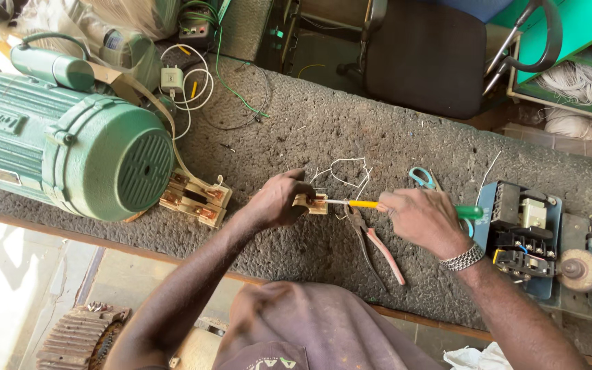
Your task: The person strips and cuts copper wires, then connects them to terminals on small beige electrical components using a screwdriver and pliers. The person repeats this process for multiple components on a workbench.
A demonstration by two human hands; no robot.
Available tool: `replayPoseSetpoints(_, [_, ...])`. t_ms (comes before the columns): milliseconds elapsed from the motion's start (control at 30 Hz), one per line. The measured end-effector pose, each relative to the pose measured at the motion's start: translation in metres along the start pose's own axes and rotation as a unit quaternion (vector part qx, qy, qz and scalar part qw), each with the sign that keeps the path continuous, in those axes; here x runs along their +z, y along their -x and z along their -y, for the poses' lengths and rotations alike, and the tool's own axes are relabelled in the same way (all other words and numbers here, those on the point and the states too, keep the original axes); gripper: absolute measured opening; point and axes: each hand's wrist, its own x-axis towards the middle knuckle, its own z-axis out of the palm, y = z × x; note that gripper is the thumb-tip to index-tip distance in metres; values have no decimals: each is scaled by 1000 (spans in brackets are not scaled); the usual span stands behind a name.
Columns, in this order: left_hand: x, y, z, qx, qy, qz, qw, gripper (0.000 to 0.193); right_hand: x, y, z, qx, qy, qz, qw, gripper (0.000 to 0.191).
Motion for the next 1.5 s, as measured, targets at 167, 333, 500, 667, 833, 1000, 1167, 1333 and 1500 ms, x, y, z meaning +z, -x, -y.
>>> replayPoseSetpoints(167, [-8, -2, -1, 8, -5, 14, 1000, 23, -4, 3, 3, -101, 76, -192, 973, 16])
replayPoseSetpoints(333, [-7, 0, -3, 9, 3, 4, 1000, 20, -7, 3, 4, -113, 137, -175, 969, 17])
replayPoseSetpoints(500, [-2, -1, -4, 16, 3, -11, 1000, 19, -11, 0, 5, -137, 215, -162, 953, 17])
replayPoseSetpoints(667, [-1, -1, -7, 2, -9, -21, 1000, 17, -23, -6, 12, -78, 228, -32, 970, 24])
replayPoseSetpoints(833, [0, 0, -8, 5, -3, -36, 999, 16, -44, -10, 26, 57, 91, 113, 988, 29])
replayPoseSetpoints(1000, [-2, -1, -6, 0, -14, -8, 1000, 20, -51, -9, 32, 121, 8, 142, 982, 25])
replayPoseSetpoints(1167, [-13, 1, -12, 26, -103, -69, 992, 43, -31, -5, 4, 133, -22, 111, 985, 33])
replayPoseSetpoints(1333, [5, 49, -26, -72, -118, -216, 967, 42, 5, 24, -39, 278, -93, 128, 948, 27])
replayPoseSetpoints(1500, [61, 96, -23, -266, 154, -136, 942, 35, 35, 29, -17, 170, 48, -212, 961, 24])
